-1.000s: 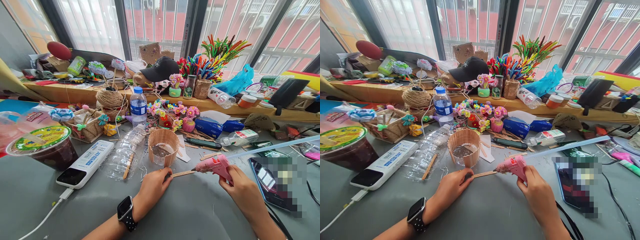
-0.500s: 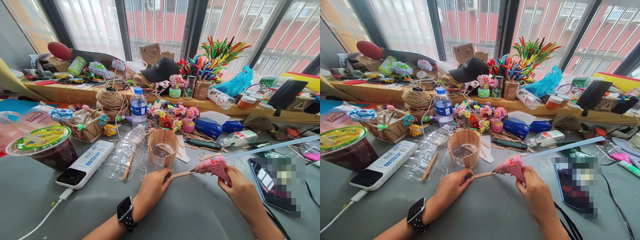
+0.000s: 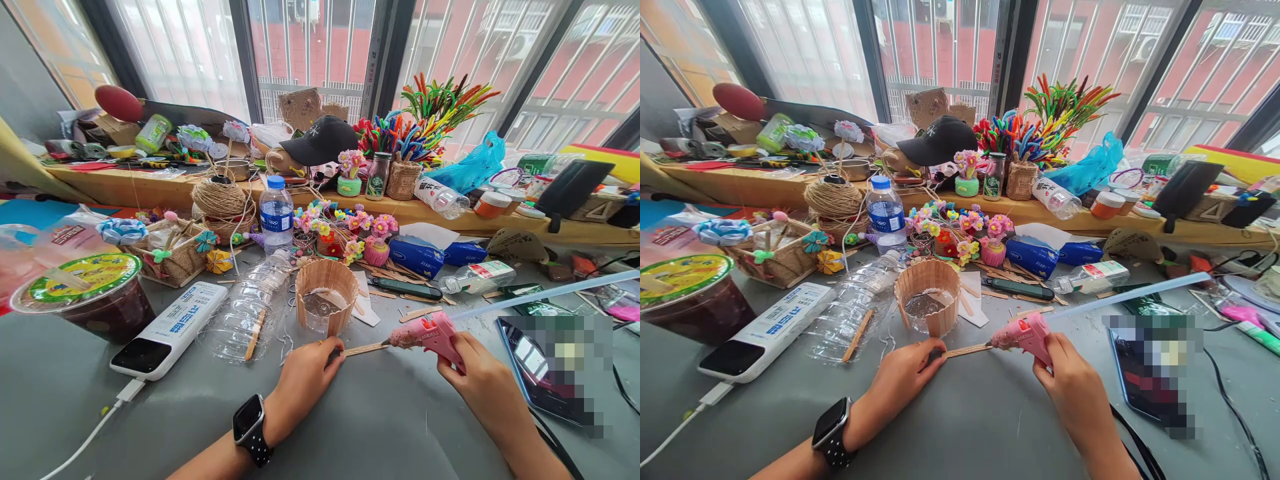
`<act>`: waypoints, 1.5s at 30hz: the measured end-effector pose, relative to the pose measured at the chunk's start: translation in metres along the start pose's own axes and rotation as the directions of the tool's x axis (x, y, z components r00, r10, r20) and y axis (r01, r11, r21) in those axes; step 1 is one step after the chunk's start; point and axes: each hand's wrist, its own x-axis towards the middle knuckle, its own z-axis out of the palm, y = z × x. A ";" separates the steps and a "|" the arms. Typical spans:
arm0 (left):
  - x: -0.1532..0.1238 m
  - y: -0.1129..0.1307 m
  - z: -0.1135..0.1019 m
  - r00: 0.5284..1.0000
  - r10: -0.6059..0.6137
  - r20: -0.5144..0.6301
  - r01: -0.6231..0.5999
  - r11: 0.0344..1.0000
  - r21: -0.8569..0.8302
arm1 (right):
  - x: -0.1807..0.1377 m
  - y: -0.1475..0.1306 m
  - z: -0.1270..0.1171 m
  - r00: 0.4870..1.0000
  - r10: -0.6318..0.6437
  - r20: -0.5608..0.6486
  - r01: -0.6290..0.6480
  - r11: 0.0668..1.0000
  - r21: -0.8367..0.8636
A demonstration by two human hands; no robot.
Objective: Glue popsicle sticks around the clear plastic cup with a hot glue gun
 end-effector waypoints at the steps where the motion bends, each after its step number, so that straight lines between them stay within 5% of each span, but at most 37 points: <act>1: 0.000 0.000 0.000 1.000 0.000 -0.002 0.000 1.000 0.001 | 0.000 0.000 0.000 1.000 -0.002 -0.002 0.002 1.000 -0.003; 45: -0.002 0.002 -0.002 1.000 -0.004 0.004 0.004 1.000 -0.014 | -0.005 0.006 -0.001 0.998 0.059 0.030 -0.058 0.998 -0.030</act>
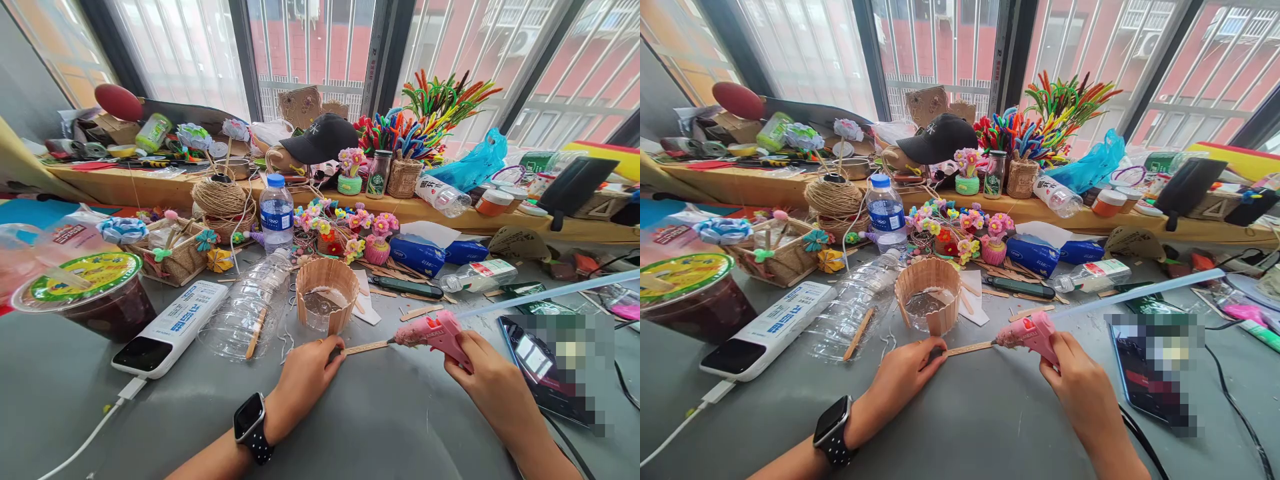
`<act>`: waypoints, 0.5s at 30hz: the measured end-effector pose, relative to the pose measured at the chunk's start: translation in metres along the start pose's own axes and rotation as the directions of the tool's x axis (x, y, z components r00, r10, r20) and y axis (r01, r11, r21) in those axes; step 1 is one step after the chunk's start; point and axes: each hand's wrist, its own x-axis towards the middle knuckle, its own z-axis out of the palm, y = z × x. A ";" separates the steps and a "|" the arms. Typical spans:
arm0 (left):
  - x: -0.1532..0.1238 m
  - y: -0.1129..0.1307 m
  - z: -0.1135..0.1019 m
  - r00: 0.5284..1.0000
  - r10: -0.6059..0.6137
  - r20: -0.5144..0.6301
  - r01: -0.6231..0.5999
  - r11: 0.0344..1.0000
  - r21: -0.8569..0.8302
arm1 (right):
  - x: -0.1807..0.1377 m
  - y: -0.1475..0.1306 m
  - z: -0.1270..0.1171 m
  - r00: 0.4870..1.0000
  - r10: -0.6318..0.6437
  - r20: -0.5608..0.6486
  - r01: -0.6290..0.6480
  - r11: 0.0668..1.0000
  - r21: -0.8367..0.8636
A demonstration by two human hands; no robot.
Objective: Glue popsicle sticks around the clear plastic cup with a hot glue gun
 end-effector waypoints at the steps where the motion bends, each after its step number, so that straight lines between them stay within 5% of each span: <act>1: 0.000 0.000 0.000 1.000 -0.001 0.001 0.001 1.000 0.001 | 0.000 0.000 0.000 1.000 -0.003 -0.003 0.003 1.000 -0.006; 15: 0.000 0.000 0.000 1.000 -0.003 0.004 0.003 1.000 -0.015 | 0.002 0.002 -0.002 1.000 -0.024 0.009 0.024 1.000 -0.012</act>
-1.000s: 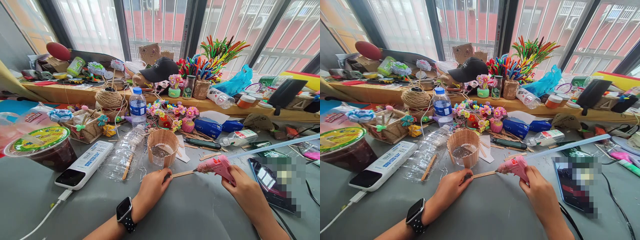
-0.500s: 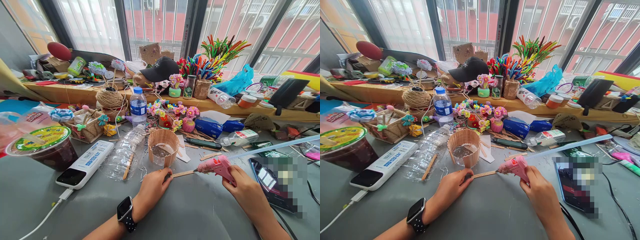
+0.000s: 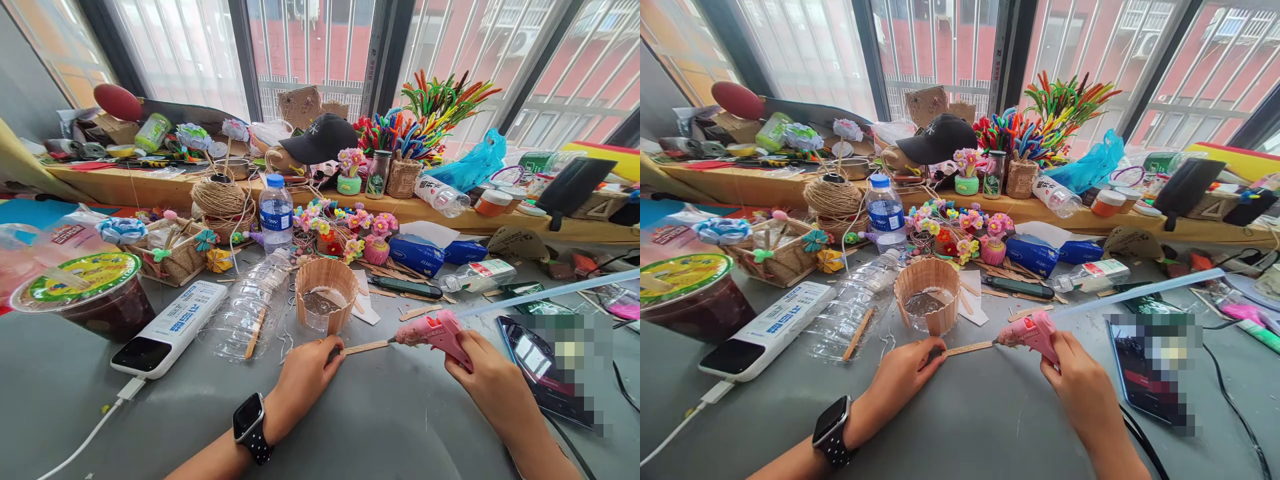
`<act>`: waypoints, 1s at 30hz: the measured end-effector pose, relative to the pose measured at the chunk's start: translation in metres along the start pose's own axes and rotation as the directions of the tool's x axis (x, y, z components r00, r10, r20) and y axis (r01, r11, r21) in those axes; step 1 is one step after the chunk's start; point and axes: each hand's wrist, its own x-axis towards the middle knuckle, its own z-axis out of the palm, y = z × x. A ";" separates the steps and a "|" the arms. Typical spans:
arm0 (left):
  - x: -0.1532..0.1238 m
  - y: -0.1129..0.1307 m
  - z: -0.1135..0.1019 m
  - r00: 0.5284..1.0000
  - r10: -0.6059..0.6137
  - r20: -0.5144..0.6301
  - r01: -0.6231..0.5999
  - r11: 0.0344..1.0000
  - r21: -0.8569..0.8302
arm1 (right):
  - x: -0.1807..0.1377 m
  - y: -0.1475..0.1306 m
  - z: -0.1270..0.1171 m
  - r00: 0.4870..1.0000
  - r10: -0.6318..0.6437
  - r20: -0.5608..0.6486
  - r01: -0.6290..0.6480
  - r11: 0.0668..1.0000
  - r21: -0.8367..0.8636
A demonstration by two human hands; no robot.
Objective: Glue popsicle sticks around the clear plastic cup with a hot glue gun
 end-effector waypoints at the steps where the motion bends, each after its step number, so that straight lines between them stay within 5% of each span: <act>1: 0.000 -0.001 0.000 1.000 0.002 -0.004 -0.002 1.000 -0.002 | 0.000 0.000 0.000 1.000 0.007 -0.002 -0.007 1.000 0.000; 13: 0.000 0.000 0.000 1.000 0.013 -0.007 -0.013 1.000 0.019 | 0.012 -0.003 -0.008 0.944 0.327 0.047 -0.329 0.918 0.220; 16: -0.001 0.000 0.000 1.000 0.017 -0.006 -0.017 0.999 0.028 | 0.015 -0.002 -0.007 0.856 0.490 0.167 -0.517 0.802 0.298; 21: -0.001 0.001 -0.001 0.999 0.030 -0.016 -0.029 0.999 0.036 | 0.015 0.004 0.004 0.642 0.541 0.544 -0.766 0.415 0.491; 24: -0.001 0.001 -0.002 0.999 0.042 -0.024 -0.041 0.998 0.046 | 0.013 0.007 0.011 0.672 0.516 0.531 -0.731 0.349 0.586; 30: 0.000 -0.003 0.005 0.989 0.120 -0.084 -0.110 0.988 0.111 | 0.014 0.001 0.010 0.694 0.554 0.460 -0.718 0.489 0.495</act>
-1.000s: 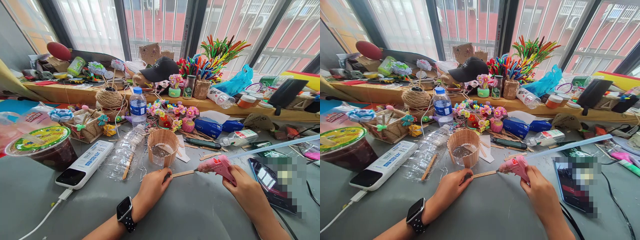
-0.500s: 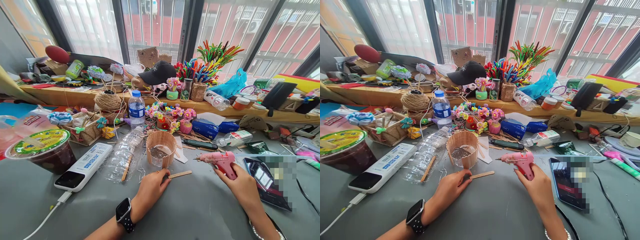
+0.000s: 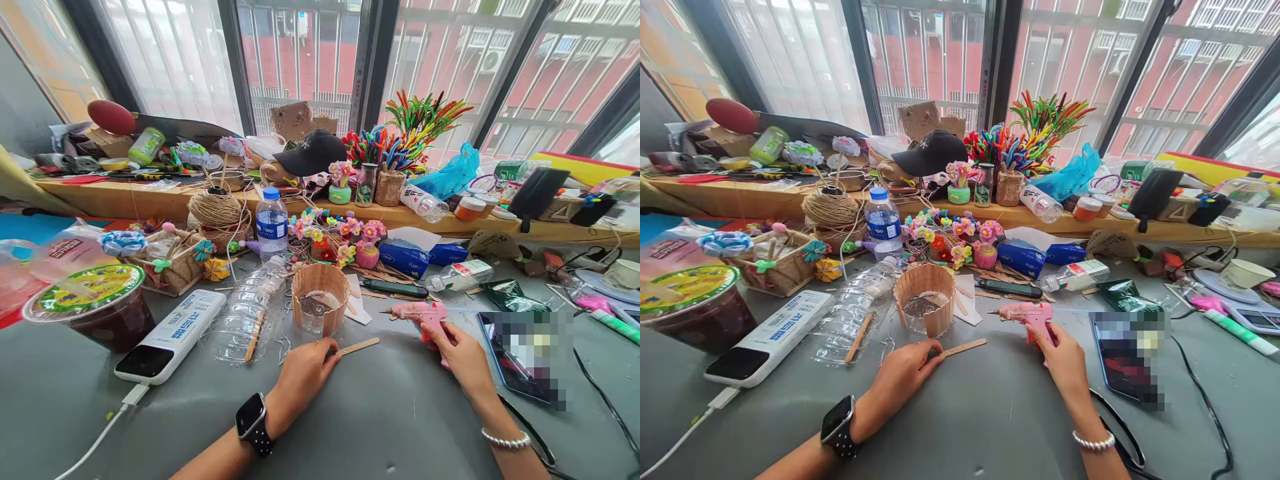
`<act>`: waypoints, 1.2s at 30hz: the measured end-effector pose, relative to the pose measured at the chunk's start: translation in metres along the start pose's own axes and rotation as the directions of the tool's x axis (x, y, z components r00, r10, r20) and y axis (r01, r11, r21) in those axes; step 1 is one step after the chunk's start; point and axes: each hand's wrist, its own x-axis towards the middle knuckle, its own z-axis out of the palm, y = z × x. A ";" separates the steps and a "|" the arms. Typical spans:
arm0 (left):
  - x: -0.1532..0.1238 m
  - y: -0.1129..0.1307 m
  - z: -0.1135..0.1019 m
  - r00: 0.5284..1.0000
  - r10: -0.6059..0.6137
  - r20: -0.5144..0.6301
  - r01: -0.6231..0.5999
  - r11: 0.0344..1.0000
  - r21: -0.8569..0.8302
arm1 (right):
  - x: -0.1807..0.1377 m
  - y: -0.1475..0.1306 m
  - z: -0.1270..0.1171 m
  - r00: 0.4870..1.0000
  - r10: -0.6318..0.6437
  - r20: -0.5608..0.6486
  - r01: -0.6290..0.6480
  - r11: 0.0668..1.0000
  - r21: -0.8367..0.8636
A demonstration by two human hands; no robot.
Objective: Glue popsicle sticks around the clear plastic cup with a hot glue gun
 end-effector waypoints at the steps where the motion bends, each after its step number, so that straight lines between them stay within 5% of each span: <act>1: 0.000 -0.001 0.002 0.999 0.023 -0.022 -0.023 0.999 0.024 | -0.001 -0.002 0.000 1.000 -0.004 -0.017 0.003 0.999 -0.037; 11: -0.002 -0.003 0.011 0.914 0.350 -0.205 -0.283 0.912 0.295 | -0.002 -0.005 -0.002 0.990 -0.103 -0.095 0.078 0.968 -0.240; 31: -0.007 -0.001 0.006 0.795 0.514 -0.321 -0.353 0.824 0.443 | 0.013 0.012 0.007 0.913 -0.378 -0.154 0.176 0.705 -0.687; 34: -0.007 -0.001 0.007 0.780 0.528 -0.336 -0.359 0.817 0.450 | 0.005 0.003 0.004 0.846 -0.487 -0.216 0.198 0.665 -0.720; 36: -0.007 -0.001 0.008 0.767 0.540 -0.346 -0.367 0.813 0.453 | -0.006 -0.010 0.007 0.740 -0.635 -0.221 0.335 0.634 -0.697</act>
